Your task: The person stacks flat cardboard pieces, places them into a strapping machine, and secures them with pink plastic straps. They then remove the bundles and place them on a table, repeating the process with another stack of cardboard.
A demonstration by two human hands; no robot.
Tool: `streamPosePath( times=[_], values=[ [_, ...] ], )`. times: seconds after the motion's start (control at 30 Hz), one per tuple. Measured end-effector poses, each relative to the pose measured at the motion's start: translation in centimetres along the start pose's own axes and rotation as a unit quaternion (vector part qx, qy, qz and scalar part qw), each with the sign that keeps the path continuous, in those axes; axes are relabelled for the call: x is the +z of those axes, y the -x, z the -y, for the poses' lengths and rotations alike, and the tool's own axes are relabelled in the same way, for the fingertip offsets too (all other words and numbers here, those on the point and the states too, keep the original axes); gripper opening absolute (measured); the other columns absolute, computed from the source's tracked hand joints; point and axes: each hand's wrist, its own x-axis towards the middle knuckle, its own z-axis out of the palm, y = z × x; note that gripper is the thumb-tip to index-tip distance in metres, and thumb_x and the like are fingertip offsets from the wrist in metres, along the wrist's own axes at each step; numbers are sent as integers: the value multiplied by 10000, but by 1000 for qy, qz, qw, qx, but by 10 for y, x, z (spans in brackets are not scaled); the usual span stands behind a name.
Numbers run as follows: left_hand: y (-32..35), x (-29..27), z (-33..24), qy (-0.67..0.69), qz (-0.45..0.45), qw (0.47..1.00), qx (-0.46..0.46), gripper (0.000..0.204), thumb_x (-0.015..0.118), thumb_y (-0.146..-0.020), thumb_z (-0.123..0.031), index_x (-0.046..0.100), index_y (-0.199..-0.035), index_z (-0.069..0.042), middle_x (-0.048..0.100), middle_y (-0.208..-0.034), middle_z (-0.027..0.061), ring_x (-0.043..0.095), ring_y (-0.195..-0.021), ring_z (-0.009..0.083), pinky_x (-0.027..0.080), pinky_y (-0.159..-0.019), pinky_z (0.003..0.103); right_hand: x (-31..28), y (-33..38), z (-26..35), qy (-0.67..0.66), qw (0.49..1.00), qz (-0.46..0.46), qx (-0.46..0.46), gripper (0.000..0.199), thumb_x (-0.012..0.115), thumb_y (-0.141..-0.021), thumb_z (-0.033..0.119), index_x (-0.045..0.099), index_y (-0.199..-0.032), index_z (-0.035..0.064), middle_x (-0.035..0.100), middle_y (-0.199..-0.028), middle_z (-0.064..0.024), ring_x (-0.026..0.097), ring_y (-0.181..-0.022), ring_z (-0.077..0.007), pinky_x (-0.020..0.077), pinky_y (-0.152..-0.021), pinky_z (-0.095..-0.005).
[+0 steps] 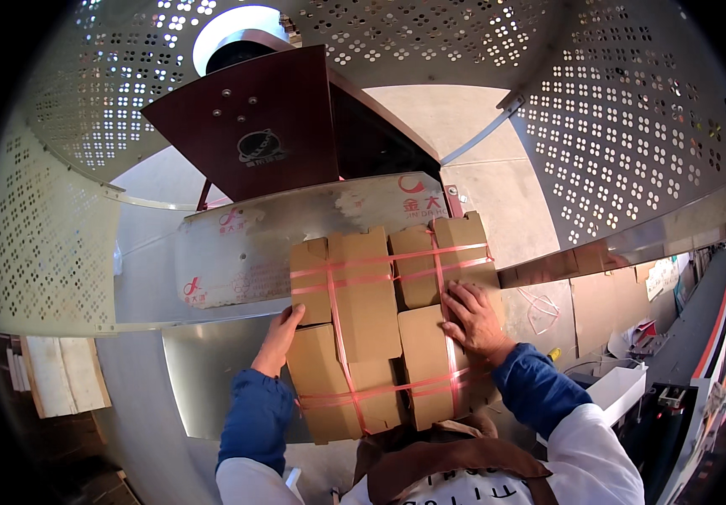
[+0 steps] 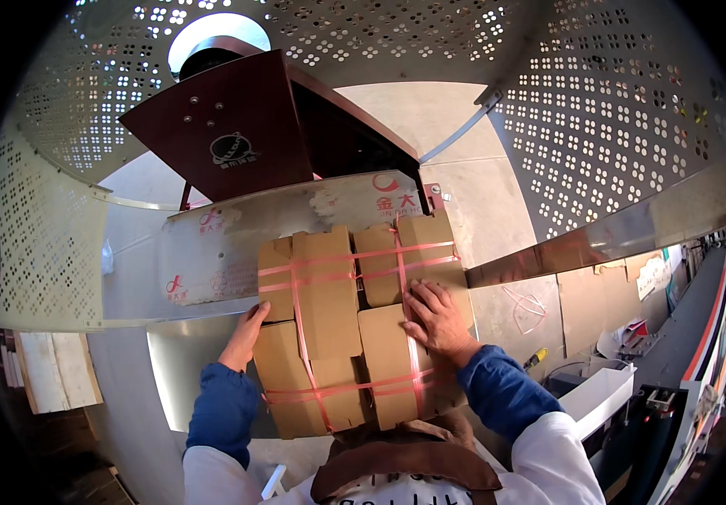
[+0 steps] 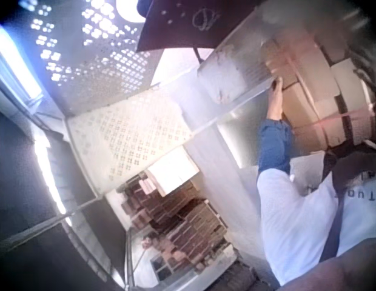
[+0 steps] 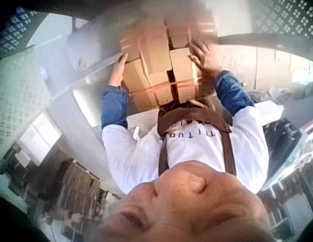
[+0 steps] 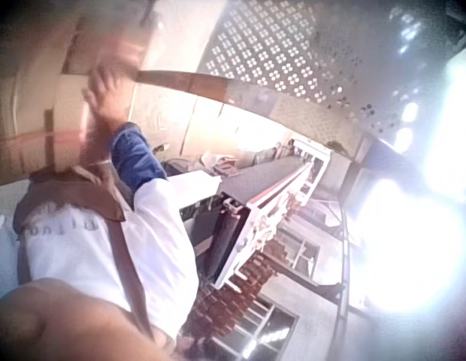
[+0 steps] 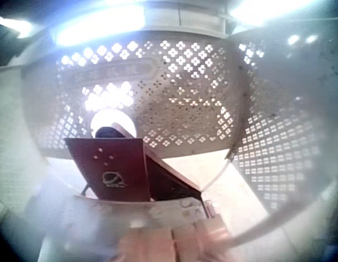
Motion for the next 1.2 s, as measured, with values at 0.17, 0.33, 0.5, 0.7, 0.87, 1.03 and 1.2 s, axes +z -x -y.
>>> streamPosePath(
  times=[0.17, 0.33, 0.5, 0.7, 0.87, 1.03, 1.2],
  values=[
    [-1, 9, -6, 13, 3, 1000, -15, 620, 597, -978, -435, 516, -1372, 37, 586, -1335, 121, 562, -1183, 192, 466, -970, 334, 7, 2, -3, -6, 1000, -9, 0, 586, 670, -860, 393, 566, -1326, 53, 488, -1405, -167, 447, -1269, -380, 347, -1083, -519],
    [6, 11, -16, -24, -8, 999, -20, 578, 586, -991, -410, 542, -1344, 45, 611, -1299, 120, 571, -1163, 182, 465, -968, 325, 12, 0, -1, -12, 1000, -10, 7, 570, 675, -848, 379, 581, -1313, 63, 493, -1397, -155, 442, -1274, -368, 341, -1081, -523],
    [8, 11, -14, -17, -10, 1000, -18, 552, 577, -994, -403, 560, -1332, 33, 625, -1281, 114, 580, -1150, 176, 465, -959, 316, 17, -1, -2, -21, 1000, -22, 5, 545, 686, -834, 349, 604, -1284, 54, 519, -1361, -168, 454, -1258, -375, 349, -1067, -520],
    [11, 12, -18, -97, -29, 995, -7, 537, 571, -988, -425, 587, -1314, 1, 652, -1239, 105, 598, -1116, 174, 479, -927, 324, 22, 1, -4, -25, 999, -28, 2, 556, 687, -834, 360, 605, -1287, 47, 524, -1347, -173, 457, -1235, -383, 348, -1062, -515],
    [12, 15, -18, -95, -35, 995, -1, 538, 570, -988, -423, 586, -1312, 7, 651, -1235, 107, 596, -1107, 177, 479, -923, 325, 25, 3, -8, -22, 999, -38, -5, 555, 686, -836, 367, 609, -1283, 48, 524, -1348, -180, 461, -1230, -382, 352, -1059, -513],
    [5, 10, -6, -116, -36, 992, 22, 535, 568, -999, -405, 570, -1308, 32, 629, -1243, 100, 574, -1111, 178, 472, -933, 330, 21, 1, -6, -29, 999, -44, -5, 543, 696, -836, 346, 608, -1283, 49, 522, -1360, -169, 462, -1233, -383, 357, -1057, -513],
    [5, 13, -8, -81, -26, 996, 41, 517, 568, -1004, -377, 552, -1320, 33, 619, -1254, 92, 566, -1120, 175, 471, -937, 330, 18, 2, -1, -29, 999, -42, -3, 552, 699, -838, 333, 593, -1300, 50, 514, -1374, -163, 455, -1246, -383, 354, -1065, -510]
  ],
)
